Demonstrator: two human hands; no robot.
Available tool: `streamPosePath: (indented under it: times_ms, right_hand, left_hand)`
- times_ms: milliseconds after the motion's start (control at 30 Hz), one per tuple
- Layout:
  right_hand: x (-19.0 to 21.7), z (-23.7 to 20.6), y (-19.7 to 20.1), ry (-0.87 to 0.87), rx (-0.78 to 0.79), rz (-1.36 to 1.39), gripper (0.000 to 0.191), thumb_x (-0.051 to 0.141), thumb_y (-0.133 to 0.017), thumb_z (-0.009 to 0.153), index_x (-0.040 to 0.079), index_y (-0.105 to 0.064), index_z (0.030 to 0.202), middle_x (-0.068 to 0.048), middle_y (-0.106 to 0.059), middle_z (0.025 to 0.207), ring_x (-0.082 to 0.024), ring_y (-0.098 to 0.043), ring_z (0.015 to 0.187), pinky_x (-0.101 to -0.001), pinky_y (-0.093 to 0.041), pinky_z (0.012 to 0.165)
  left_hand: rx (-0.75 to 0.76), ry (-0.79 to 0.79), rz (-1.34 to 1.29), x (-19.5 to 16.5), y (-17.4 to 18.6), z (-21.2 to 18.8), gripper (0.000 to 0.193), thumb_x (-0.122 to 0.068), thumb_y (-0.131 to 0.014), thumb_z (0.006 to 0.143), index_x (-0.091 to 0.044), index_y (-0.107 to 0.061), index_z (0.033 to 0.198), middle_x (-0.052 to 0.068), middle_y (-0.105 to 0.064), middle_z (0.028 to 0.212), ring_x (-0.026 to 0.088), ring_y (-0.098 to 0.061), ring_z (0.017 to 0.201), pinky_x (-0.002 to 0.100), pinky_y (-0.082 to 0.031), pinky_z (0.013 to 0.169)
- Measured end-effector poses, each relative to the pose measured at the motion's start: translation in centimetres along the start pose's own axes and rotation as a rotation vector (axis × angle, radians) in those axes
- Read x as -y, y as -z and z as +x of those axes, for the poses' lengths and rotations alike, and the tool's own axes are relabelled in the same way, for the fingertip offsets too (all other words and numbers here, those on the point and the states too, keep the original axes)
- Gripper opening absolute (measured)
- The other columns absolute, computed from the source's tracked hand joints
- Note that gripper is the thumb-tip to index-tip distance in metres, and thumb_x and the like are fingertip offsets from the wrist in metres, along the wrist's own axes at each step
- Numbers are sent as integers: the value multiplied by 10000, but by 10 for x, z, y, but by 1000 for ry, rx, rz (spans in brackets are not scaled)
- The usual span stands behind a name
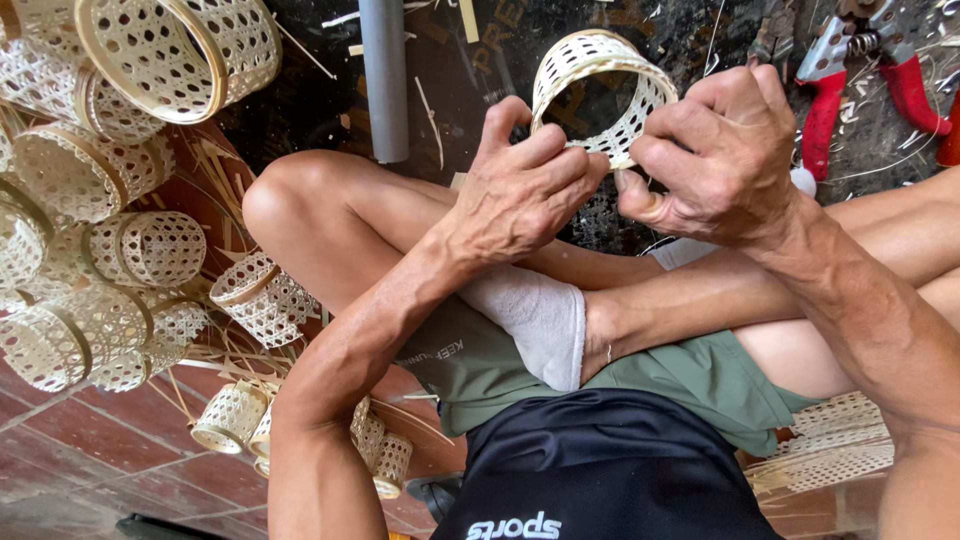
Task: The person sits on the floor assembling woven bamboo baskets. They bend and fit thin bamboo strips around the rims of the woven basket bodies, press the strips into place by hand, use pliers to trim a strip, and continue fitting rim pieces onto finished baskets one at a time.
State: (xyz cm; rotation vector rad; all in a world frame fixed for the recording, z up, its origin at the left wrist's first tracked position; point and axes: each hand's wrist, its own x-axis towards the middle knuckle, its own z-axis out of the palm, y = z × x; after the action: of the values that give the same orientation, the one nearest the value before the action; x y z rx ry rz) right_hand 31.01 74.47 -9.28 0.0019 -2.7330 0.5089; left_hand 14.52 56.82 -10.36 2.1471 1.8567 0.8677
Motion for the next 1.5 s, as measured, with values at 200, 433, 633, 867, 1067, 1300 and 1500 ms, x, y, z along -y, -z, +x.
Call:
streamPosePath:
  times_ms: [200,433,633,867,1067,1300,1500]
  right_hand:
    - [-16,13,11,139,40,38,171,172,-853,771,99,-749,886,-3,-671,934,-212,-584,870,-357,-473,730]
    - [-25,12,14,205,33,82,208,244,-866,799,86,-747,863,-18,-670,935,-217,-616,851,-352,-499,676]
    - [-25,25,23,186,44,171,246,248,-835,818,35,-713,795,-67,-678,844,-253,-633,720,-374,-500,614]
    - [59,-8,71,-14,194,633,234,151,-881,786,33,-678,792,-92,-674,839,-244,-664,710,-362,-501,594]
    - [110,-46,69,60,132,628,258,119,-870,770,8,-638,790,-136,-651,829,-263,-656,689,-370,-511,567]
    - [151,-63,71,47,19,532,337,48,-906,748,-87,-610,837,-114,-609,734,-262,-596,582,-384,-456,499]
    - [163,-68,63,-38,8,554,239,22,-905,796,32,-666,791,-56,-540,685,-214,-538,584,-349,-393,484]
  left_hand:
    - [-5,28,7,3,-3,3,224,-170,-687,945,-63,-676,1141,3,-482,901,193,-514,885,455,-388,963]
    - [-34,43,70,-2,-3,-1,210,-134,-644,939,-42,-656,1128,25,-481,921,214,-507,900,429,-398,917]
    - [-78,62,-170,-5,14,4,252,-130,-719,957,-52,-652,1186,61,-502,949,252,-512,911,407,-412,843]
    - [-48,153,-309,-96,74,-43,322,-126,-831,959,-52,-650,1216,58,-545,954,268,-540,868,383,-455,667]
    - [-90,210,-207,-160,78,-84,301,-151,-825,939,-71,-662,1179,43,-542,938,248,-547,857,369,-484,679]
    - [-206,184,-123,-184,77,-103,223,-135,-842,845,-70,-649,936,42,-517,838,234,-527,769,383,-446,655]
    - [-299,223,-48,-195,66,-108,274,-20,-809,816,-74,-544,770,52,-457,767,229,-485,693,368,-417,607]
